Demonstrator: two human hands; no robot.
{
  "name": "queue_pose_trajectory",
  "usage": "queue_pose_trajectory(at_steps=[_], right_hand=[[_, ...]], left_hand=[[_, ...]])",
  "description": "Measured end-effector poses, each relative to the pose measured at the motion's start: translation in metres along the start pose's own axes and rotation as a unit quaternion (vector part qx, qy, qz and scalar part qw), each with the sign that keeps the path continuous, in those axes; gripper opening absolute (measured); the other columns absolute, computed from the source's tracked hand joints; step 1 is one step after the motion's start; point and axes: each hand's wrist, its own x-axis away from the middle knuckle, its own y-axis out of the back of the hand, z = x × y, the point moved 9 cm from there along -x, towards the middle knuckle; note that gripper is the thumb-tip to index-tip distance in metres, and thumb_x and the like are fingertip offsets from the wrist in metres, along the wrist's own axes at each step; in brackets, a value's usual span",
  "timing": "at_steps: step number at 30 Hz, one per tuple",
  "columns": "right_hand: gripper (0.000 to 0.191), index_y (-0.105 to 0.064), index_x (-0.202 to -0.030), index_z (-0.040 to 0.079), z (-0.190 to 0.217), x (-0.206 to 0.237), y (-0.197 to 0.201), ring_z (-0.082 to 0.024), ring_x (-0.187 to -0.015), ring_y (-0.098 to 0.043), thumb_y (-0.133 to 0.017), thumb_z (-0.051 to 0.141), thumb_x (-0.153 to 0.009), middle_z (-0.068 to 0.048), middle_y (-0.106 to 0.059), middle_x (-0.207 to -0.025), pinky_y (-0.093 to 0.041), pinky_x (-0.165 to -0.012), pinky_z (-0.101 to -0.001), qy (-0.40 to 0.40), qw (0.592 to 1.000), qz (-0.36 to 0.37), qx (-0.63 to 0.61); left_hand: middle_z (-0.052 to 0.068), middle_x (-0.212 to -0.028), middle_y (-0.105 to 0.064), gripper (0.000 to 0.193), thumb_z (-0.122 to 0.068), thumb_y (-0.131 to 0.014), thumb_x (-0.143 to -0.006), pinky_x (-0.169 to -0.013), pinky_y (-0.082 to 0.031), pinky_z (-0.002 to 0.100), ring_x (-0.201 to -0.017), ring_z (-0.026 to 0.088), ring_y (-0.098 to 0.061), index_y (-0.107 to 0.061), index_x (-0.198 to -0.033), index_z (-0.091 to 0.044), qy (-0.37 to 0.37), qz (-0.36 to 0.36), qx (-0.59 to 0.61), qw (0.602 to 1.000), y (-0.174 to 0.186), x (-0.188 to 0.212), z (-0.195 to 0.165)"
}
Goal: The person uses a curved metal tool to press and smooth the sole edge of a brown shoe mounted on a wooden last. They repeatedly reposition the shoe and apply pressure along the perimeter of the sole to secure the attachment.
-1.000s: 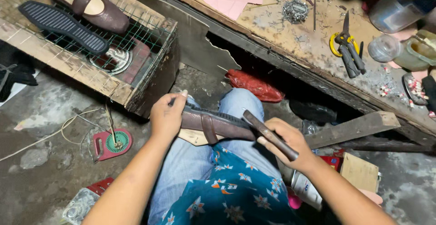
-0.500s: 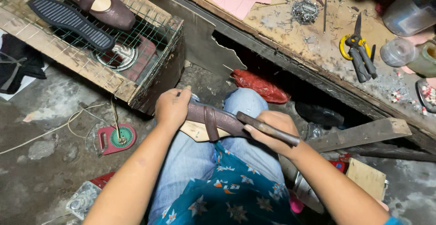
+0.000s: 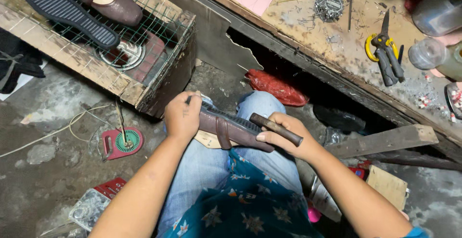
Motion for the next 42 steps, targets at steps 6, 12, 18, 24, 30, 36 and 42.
queue_pose_trajectory(at_steps=[6,12,18,24,30,36,42], right_hand=[[0.049,-0.061,-0.075,0.005,0.025,-0.041,-0.029,-0.032,-0.073,-0.063,-0.077,0.050,-0.083,-0.013,-0.060,-0.075,-0.048,-0.066,-0.0411,0.005,0.971,-0.043,0.235],[0.037,-0.063,-0.100,0.003,0.059,-0.036,-0.010,-0.034,-0.089,-0.061,-0.076,0.035,-0.088,-0.016,-0.060,-0.092,-0.048,-0.078,-0.0415,0.092,0.975,-0.094,0.181],[0.048,-0.068,-0.123,0.002,0.020,0.022,0.037,-0.020,-0.098,-0.062,-0.081,0.017,-0.079,-0.008,-0.064,-0.102,-0.049,-0.089,-0.0356,0.030,0.991,-0.104,0.080],[0.032,-0.074,-0.120,0.007,-0.039,0.038,0.012,-0.015,-0.074,-0.060,-0.071,0.020,-0.091,-0.004,-0.066,-0.081,-0.051,-0.071,-0.0326,-0.170,0.971,-0.053,-0.160],[0.018,-0.079,-0.092,0.004,-0.034,-0.001,-0.007,-0.015,-0.081,-0.069,-0.081,0.019,-0.083,-0.005,-0.074,-0.087,-0.056,-0.073,-0.0303,-0.046,0.999,-0.015,-0.001],[0.017,-0.073,-0.088,0.005,-0.026,-0.020,-0.004,-0.013,-0.079,-0.069,-0.083,0.018,-0.082,-0.004,-0.073,-0.086,-0.056,-0.070,-0.0296,0.024,0.998,-0.048,-0.025],[0.014,-0.076,-0.088,0.005,-0.027,-0.043,-0.011,-0.012,-0.078,-0.067,-0.082,0.016,-0.083,-0.004,-0.072,-0.086,-0.055,-0.069,-0.0298,0.008,0.999,-0.039,-0.015]], left_hand=[[0.021,-0.074,-0.071,0.038,-0.039,-0.065,-0.090,-0.073,-0.055,0.044,-0.074,0.037,-0.072,-0.077,-0.097,-0.004,-0.057,-0.013,-0.051,0.997,0.007,-0.010,-0.009],[0.023,-0.077,-0.071,0.041,-0.042,-0.065,-0.088,-0.075,-0.055,0.044,-0.078,0.039,-0.071,-0.078,-0.095,-0.003,-0.104,0.021,-0.088,0.990,0.004,-0.019,-0.027],[0.022,-0.076,-0.071,0.041,-0.042,-0.066,-0.088,-0.073,-0.054,0.044,-0.077,0.039,-0.071,-0.077,-0.096,-0.004,-0.096,0.037,-0.070,0.992,0.005,-0.029,-0.020],[0.021,-0.077,-0.071,0.040,-0.042,-0.066,-0.088,-0.071,-0.055,0.043,-0.075,0.038,-0.071,-0.078,-0.095,-0.005,-0.081,0.033,-0.051,0.995,0.003,-0.030,-0.015],[0.023,-0.084,-0.072,0.037,-0.038,-0.064,-0.087,-0.078,-0.055,0.046,-0.084,0.041,-0.071,-0.078,-0.099,-0.006,-0.089,0.011,-0.084,0.993,-0.002,-0.041,-0.020],[0.023,-0.094,-0.073,0.038,-0.036,-0.064,-0.084,-0.082,-0.055,0.046,-0.090,0.042,-0.070,-0.078,-0.101,-0.005,-0.065,-0.005,-0.101,0.993,-0.002,-0.060,-0.027],[0.022,-0.098,-0.073,0.038,-0.038,-0.063,-0.087,-0.084,-0.055,0.046,-0.093,0.041,-0.070,-0.078,-0.100,-0.005,-0.077,-0.006,-0.112,0.991,-0.006,-0.070,-0.026]])
